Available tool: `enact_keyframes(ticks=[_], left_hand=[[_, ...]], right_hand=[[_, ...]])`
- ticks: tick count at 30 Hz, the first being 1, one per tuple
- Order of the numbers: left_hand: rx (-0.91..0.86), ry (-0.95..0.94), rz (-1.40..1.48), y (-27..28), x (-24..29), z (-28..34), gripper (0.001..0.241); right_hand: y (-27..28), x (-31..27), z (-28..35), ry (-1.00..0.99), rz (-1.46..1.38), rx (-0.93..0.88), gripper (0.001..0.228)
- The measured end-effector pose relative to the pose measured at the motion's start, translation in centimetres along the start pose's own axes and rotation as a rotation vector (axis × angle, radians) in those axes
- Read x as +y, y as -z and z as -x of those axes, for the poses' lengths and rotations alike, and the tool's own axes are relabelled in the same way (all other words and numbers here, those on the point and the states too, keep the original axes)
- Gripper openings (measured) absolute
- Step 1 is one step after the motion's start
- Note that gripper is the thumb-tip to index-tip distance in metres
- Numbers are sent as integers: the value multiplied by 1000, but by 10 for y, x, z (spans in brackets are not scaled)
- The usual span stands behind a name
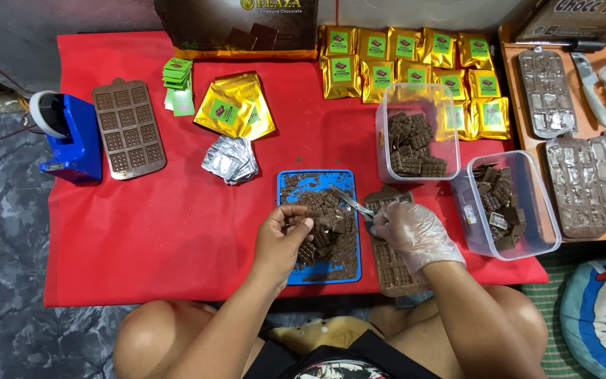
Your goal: Trimming the excess edges of molded chocolate bars using scissors to clean up the shape.
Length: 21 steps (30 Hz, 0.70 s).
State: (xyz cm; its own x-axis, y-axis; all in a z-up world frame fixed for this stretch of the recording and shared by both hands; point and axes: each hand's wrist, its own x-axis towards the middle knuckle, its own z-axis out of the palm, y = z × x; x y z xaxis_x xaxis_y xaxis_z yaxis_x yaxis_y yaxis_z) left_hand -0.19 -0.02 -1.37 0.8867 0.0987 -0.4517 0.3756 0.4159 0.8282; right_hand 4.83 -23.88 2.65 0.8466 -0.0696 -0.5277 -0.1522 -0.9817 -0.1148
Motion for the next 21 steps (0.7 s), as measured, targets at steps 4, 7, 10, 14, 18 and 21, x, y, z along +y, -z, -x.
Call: enact_keyframes(ticks=[4,7,10,14,18,21], left_hand=[[-8,12,29,-2,-1,3,25],[-55,36,-9,-2,0,5,24],[-89,25,-56,-4,-7,5,25],[-124,39,-102,-10,-1,15,23],[-128,43,-90,-14,17,27,36],[-120,-26,-95,-8,24,24,44]], right_hand=[[0,-7,11,-71,-120,17,36],[-8,-25,27,-9,-511,114,33],[-24,-43,40,157,-1126,114,31],[-32,-57,40,158,-1384,28,29],[-8,-59,41,227,-1277,-28,26],[60,-48,47,374,-1073,271,26]])
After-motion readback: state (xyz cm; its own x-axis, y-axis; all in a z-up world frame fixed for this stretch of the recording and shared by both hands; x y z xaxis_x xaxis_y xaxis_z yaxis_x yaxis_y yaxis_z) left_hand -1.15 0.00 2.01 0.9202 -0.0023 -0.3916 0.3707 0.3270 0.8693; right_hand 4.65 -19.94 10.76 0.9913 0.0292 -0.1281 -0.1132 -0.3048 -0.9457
